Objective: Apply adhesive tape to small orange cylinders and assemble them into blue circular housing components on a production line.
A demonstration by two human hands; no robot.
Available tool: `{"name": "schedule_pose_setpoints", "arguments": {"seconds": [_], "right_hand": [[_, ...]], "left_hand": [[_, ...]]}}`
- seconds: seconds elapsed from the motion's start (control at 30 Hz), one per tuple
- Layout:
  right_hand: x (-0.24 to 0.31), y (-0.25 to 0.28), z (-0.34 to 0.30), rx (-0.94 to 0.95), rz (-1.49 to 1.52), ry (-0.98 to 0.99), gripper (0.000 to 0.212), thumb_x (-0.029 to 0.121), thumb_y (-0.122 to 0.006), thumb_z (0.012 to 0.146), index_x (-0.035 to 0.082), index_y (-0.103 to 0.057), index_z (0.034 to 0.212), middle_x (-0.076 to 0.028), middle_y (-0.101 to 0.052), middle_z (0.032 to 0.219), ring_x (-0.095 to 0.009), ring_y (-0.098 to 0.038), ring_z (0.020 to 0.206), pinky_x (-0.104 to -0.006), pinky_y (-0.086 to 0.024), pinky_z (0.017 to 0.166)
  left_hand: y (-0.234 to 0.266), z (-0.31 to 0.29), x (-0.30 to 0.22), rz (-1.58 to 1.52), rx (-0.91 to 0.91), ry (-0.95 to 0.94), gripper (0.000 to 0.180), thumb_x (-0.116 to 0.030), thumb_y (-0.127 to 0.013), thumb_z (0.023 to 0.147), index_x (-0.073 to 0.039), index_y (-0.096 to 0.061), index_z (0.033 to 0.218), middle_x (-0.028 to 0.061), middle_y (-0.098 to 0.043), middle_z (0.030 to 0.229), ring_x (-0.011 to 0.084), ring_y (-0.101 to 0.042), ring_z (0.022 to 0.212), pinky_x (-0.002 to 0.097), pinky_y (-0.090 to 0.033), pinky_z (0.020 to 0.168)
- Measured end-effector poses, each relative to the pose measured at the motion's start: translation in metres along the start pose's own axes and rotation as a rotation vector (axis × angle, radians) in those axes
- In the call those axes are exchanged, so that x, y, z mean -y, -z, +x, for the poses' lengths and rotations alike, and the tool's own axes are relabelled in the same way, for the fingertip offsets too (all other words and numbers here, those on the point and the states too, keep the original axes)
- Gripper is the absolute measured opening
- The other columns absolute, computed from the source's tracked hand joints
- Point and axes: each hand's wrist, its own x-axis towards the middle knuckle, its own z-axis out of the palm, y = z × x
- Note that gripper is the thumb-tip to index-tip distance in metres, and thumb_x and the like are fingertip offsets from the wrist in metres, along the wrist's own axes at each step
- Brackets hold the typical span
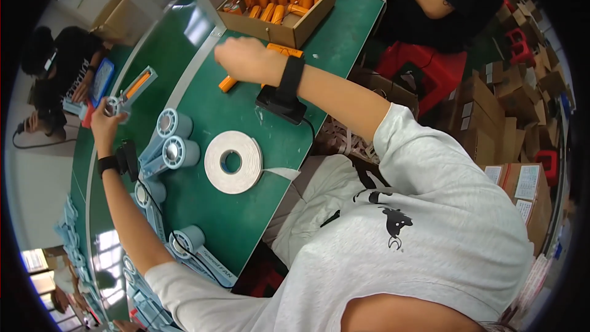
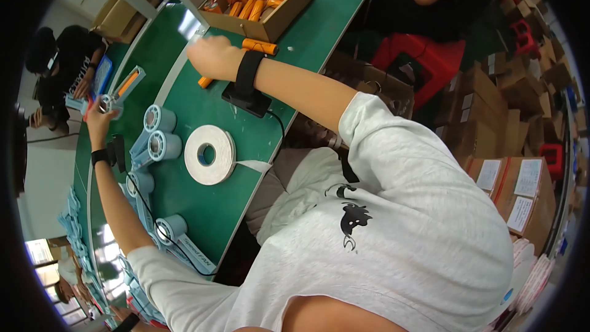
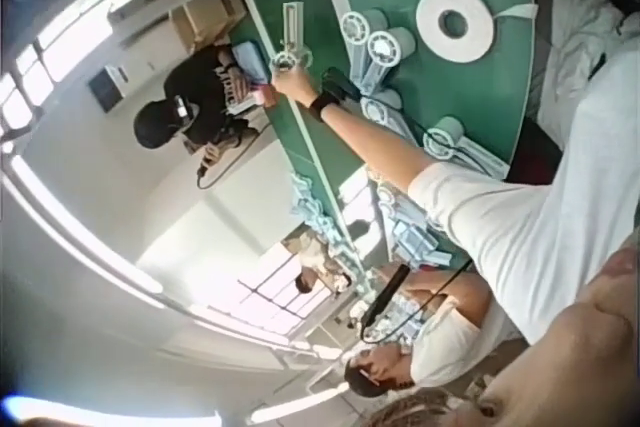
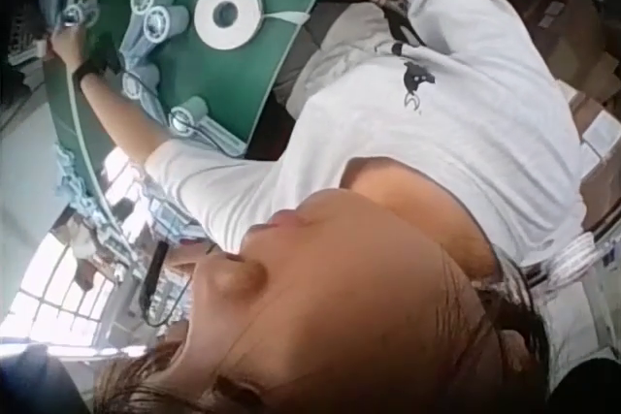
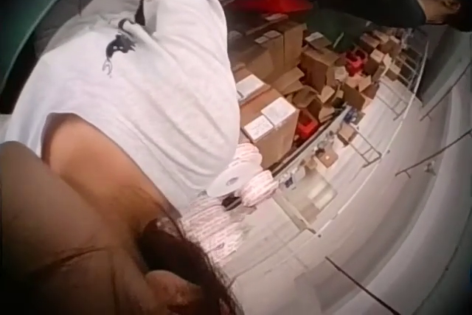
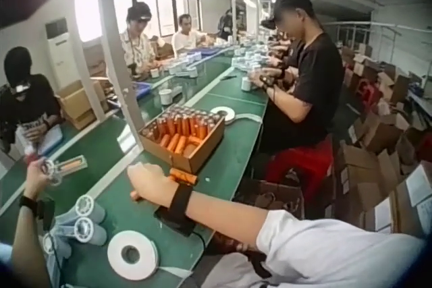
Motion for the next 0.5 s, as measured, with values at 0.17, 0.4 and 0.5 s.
{"name": "schedule_pose_setpoints", "arguments": {"seconds": [0.17, 0.4, 0.5], "right_hand": [[0.002, -0.030, -0.004, 0.191, 0.050, -0.099, 0.013, 0.015, -0.058, 0.077, 0.004, -0.064, 0.081, -0.017, -0.064, 0.080, -0.034, -0.063, 0.075, -0.0405, -0.051, 0.067], [0.001, -0.019, -0.040, 0.135, 0.042, 0.007, 0.028, 0.017, -0.066, 0.077, -0.003, -0.056, 0.094, -0.018, -0.063, 0.081, -0.031, -0.064, 0.077, -0.0380, -0.051, 0.066], [-0.022, -0.011, -0.065, 0.241, 0.713, -0.036, 0.029, 0.014, -0.067, 0.077, -0.002, -0.054, 0.097, -0.014, -0.063, 0.082, -0.025, -0.064, 0.074, -0.0355, -0.050, 0.062]], "left_hand": [[-0.041, 0.011, 0.072, -0.025, 0.336, 0.176, 0.045, -0.014, -0.073, 0.061, 0.002, -0.054, 0.098, 0.0130, -0.059, 0.081, 0.0218, -0.055, 0.072, 0.0287, -0.043, 0.068], [0.040, -0.106, -0.197, 0.034, 0.427, -0.194, 0.059, -0.020, -0.072, 0.069, 0.003, -0.044, 0.116, 0.0218, -0.049, 0.109, 0.0359, -0.047, 0.103, 0.0365, -0.040, 0.087], [0.010, -0.194, -0.243, 0.241, 0.413, -0.207, 0.059, -0.026, -0.074, 0.067, -0.001, -0.046, 0.112, 0.0184, -0.047, 0.108, 0.0335, -0.044, 0.105, 0.0377, -0.036, 0.086]]}}
